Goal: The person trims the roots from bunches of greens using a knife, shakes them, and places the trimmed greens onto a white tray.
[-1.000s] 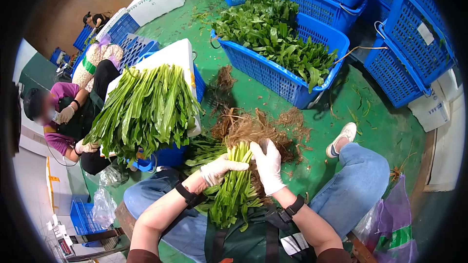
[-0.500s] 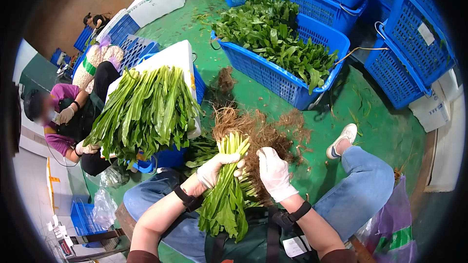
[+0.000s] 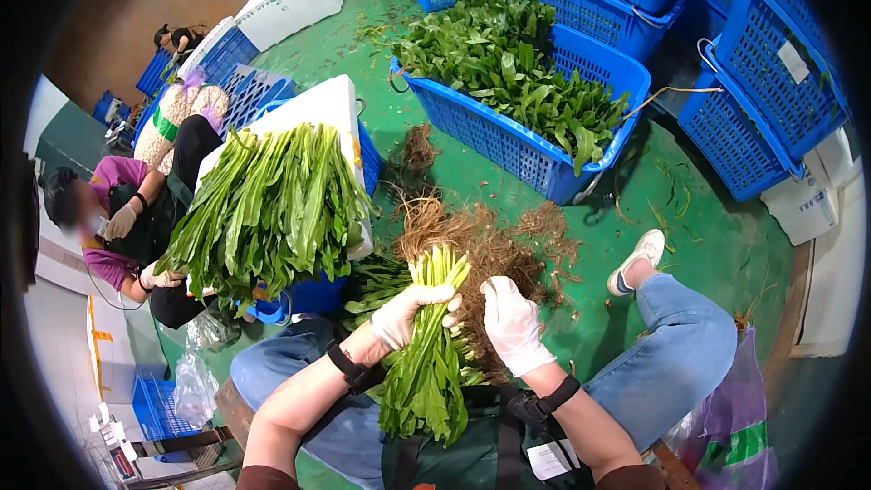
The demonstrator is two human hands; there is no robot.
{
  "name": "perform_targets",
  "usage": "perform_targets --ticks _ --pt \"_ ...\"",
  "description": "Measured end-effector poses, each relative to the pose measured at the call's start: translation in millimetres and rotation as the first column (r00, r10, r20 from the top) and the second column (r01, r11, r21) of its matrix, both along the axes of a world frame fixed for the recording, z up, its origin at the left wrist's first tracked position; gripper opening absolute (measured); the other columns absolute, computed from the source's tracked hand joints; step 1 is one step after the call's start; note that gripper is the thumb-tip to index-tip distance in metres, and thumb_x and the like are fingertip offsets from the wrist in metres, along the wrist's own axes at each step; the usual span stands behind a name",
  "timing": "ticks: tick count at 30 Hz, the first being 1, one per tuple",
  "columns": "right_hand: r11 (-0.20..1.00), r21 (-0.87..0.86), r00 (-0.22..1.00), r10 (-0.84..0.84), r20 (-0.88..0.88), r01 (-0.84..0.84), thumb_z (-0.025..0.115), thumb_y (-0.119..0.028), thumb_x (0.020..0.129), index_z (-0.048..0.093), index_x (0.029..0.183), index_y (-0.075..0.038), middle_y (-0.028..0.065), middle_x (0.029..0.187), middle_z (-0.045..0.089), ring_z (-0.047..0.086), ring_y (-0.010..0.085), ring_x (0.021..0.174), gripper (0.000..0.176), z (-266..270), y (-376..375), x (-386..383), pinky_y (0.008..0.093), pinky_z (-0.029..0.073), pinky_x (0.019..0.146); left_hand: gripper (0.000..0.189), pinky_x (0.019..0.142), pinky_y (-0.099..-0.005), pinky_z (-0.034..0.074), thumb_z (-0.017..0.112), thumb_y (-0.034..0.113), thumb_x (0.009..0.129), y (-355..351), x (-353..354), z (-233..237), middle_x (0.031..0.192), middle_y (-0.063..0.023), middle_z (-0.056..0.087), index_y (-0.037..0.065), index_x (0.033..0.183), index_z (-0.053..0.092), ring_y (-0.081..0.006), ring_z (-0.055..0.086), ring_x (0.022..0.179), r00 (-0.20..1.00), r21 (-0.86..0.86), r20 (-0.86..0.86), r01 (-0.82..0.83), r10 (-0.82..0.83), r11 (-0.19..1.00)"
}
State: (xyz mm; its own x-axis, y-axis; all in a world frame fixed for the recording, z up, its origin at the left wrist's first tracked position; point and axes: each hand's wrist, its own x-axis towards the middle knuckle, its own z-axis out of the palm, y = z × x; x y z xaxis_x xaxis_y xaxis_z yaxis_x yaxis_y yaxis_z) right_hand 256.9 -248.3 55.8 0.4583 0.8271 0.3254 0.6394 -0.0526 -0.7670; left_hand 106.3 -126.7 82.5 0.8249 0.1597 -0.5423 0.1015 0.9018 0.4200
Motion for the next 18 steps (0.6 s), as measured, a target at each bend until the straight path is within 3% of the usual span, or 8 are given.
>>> perform_targets --ticks 2,5,7,9,11,13,14,18 --pt "0.999 -0.050 0.998 -0.024 -0.060 0.021 0.052 -0.014 0.094 0.056 0.096 -0.005 0.0184 0.083 0.063 0.062 0.0396 0.073 0.010 -18.4 -6.2 -0.5 0.0440 0.051 0.063 0.025 0.075 -0.0339 0.049 0.062 0.021 0.090 -1.1 0.1 3.2 0.083 -0.0014 0.056 0.010 0.110 0.053 -0.0165 0.055 0.074 0.998 -0.002 0.053 0.020 -0.020 1.000" --pt "0.770 -0.635 0.997 0.016 -0.071 -0.058 0.044 -0.027 0.096 0.055 0.093 -0.006 0.0226 0.086 0.064 0.061 0.0445 0.080 0.024 -106.0 -30.9 11.2 0.0525 0.048 0.070 0.029 0.074 -0.0330 0.046 0.062 0.021 0.089 7.9 2.5 22.7 0.083 -0.0021 0.055 0.010 0.114 0.052 -0.0173 0.053 0.074 0.982 0.080 0.187 0.005 -0.020 0.997" --pt "0.852 -0.524 0.993 -0.065 -0.099 0.004 0.046 -0.022 0.096 0.056 0.092 -0.007 0.0201 0.084 0.065 0.063 0.0415 0.079 0.018 -78.8 -30.4 15.8 0.0490 0.049 0.069 0.034 0.074 -0.0336 0.045 0.062 0.021 0.088 15.1 -4.3 24.3 0.083 -0.0027 0.055 0.009 0.118 0.051 -0.0177 0.053 0.073 0.983 0.034 0.183 -0.011 0.004 0.999" --pt "0.971 -0.226 0.967 -0.130 -0.219 0.079 0.049 -0.016 0.094 0.057 0.092 -0.007 0.0163 0.082 0.066 0.064 0.0382 0.075 0.011 -37.0 -19.5 21.5 0.0445 0.050 0.066 0.032 0.079 -0.0362 0.050 0.063 0.020 0.089 20.3 -9.8 13.0 0.084 -0.0032 0.059 0.009 0.118 0.053 -0.0174 0.057 0.073 0.981 -0.029 0.196 0.021 -0.015 0.999" --pt "0.997 0.021 0.997 -0.071 0.009 0.070 0.055 -0.011 0.092 0.057 0.091 -0.008 0.0104 0.083 0.065 0.064 0.0317 0.068 0.004 -2.9 -13.5 26.9 0.0392 0.051 0.059 0.032 0.071 -0.0335 0.054 0.066 0.018 0.088 17.0 -7.7 5.0 0.085 -0.0042 0.061 0.008 0.115 0.055 -0.0161 0.060 0.072 0.994 0.005 0.106 0.013 -0.014 1.000" --pt "1.000 0.000 0.987 0.013 0.163 -0.013 0.058 -0.013 0.090 0.058 0.091 -0.009 0.0088 0.082 0.063 0.063 0.0286 0.064 0.004 19.7 -13.7 27.6 0.0376 0.050 0.056 0.031 0.061 -0.0296 0.054 0.070 0.014 0.085 13.4 -1.6 3.9 0.085 -0.0057 0.063 0.006 0.112 0.056 -0.0152 0.062 0.071 0.994 0.168 -0.068 0.100 -0.090 0.981" --pt "1.000 -0.011 0.977 0.026 0.212 -0.025 0.059 -0.014 0.089 0.058 0.092 -0.010 0.0082 0.081 0.062 0.062 0.0274 0.063 0.005 22.5 -11.7 26.2 0.0370 0.049 0.055 0.030 0.056 -0.0278 0.054 0.071 0.008 0.084 6.4 5.3 4.7 0.084 -0.0069 0.064 0.004 0.110 0.058 -0.0152 0.063 0.067 0.989 0.255 -0.142 0.076 -0.041 0.964" --pt "0.996 -0.056 0.946 0.078 0.316 -0.063 0.061 -0.017 0.087 0.056 0.095 -0.013 0.0071 0.078 0.059 0.062 0.0251 0.061 0.010 19.7 -8.5 23.8 0.0361 0.047 0.052 0.024 0.056 -0.0280 0.054 0.070 0.005 0.084 -1.4 8.2 3.1 0.079 -0.0063 0.064 0.003 0.107 0.061 -0.0149 0.062 0.063 0.975 0.251 -0.196 0.148 -0.099 0.957"
